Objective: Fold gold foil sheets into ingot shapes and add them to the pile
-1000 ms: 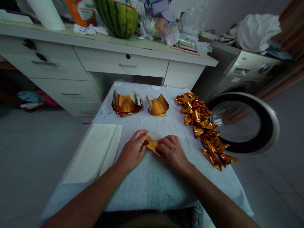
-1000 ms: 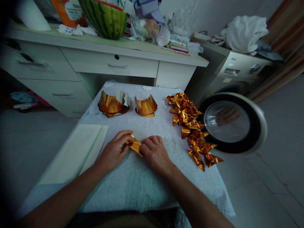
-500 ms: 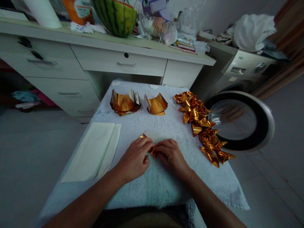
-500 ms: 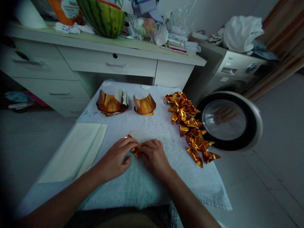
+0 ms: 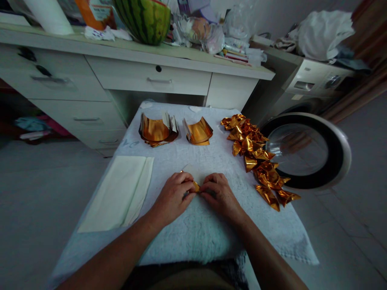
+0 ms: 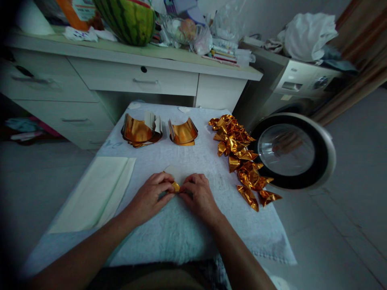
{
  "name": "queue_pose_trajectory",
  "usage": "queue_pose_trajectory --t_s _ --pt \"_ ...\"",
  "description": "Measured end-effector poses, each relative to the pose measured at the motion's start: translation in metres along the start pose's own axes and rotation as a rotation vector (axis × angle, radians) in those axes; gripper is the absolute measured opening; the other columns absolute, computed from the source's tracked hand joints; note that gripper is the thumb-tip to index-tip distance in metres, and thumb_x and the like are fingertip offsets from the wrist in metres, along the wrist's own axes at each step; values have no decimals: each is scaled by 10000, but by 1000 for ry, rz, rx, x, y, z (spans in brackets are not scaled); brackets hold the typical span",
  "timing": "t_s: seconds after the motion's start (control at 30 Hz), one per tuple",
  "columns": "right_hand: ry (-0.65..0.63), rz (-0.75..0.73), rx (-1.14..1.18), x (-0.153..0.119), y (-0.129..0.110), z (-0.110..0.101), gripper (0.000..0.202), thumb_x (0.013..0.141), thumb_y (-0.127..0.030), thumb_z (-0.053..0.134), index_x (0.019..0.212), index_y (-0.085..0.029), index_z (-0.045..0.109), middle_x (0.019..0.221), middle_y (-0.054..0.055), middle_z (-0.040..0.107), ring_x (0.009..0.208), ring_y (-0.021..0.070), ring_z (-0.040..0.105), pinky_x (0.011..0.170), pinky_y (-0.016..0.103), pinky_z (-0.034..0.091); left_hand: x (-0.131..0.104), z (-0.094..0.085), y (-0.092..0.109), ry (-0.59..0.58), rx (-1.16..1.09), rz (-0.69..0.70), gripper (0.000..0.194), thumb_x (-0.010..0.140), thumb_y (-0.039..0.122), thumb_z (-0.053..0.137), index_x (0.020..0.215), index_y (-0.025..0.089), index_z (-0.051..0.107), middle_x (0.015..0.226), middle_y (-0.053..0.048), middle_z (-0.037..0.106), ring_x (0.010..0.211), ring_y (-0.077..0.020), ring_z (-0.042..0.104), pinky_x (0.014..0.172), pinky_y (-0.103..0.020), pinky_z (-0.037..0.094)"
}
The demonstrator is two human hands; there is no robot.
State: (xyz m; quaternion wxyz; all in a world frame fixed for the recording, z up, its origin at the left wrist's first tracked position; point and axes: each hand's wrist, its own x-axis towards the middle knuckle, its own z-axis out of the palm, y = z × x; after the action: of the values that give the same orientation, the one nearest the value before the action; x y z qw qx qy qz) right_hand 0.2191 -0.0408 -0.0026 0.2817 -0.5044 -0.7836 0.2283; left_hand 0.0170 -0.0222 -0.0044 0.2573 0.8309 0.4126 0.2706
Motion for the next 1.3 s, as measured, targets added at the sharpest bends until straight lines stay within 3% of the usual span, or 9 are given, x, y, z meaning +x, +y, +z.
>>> queue_pose_trajectory --t_s 0.53,0.8,1.3 --pt "-13 165 -75 9 -11 2 46 831 -143 658 805 -181 656 992 65 579 970 220 489 893 395 406 6 4 4 -10 101 -84 101 871 148 584 776 182 598 918 -51 571 906 -228 537 819 -410 455" --pt "48 181 -102 7 -10 7 62 836 -176 644 775 -186 647 998 72 573 979 229 482 884 400 411 5 6 2 88 47 -120 126 832 137 620 722 189 586 931 -38 546 912 -207 533 846 -398 475" --pt "84 212 -142 8 -9 14 76 797 -168 673 732 -182 636 980 81 581 960 239 489 870 399 422 7 8 3 88 115 -128 152 820 111 593 687 180 563 900 -47 532 880 -214 515 817 -411 474"
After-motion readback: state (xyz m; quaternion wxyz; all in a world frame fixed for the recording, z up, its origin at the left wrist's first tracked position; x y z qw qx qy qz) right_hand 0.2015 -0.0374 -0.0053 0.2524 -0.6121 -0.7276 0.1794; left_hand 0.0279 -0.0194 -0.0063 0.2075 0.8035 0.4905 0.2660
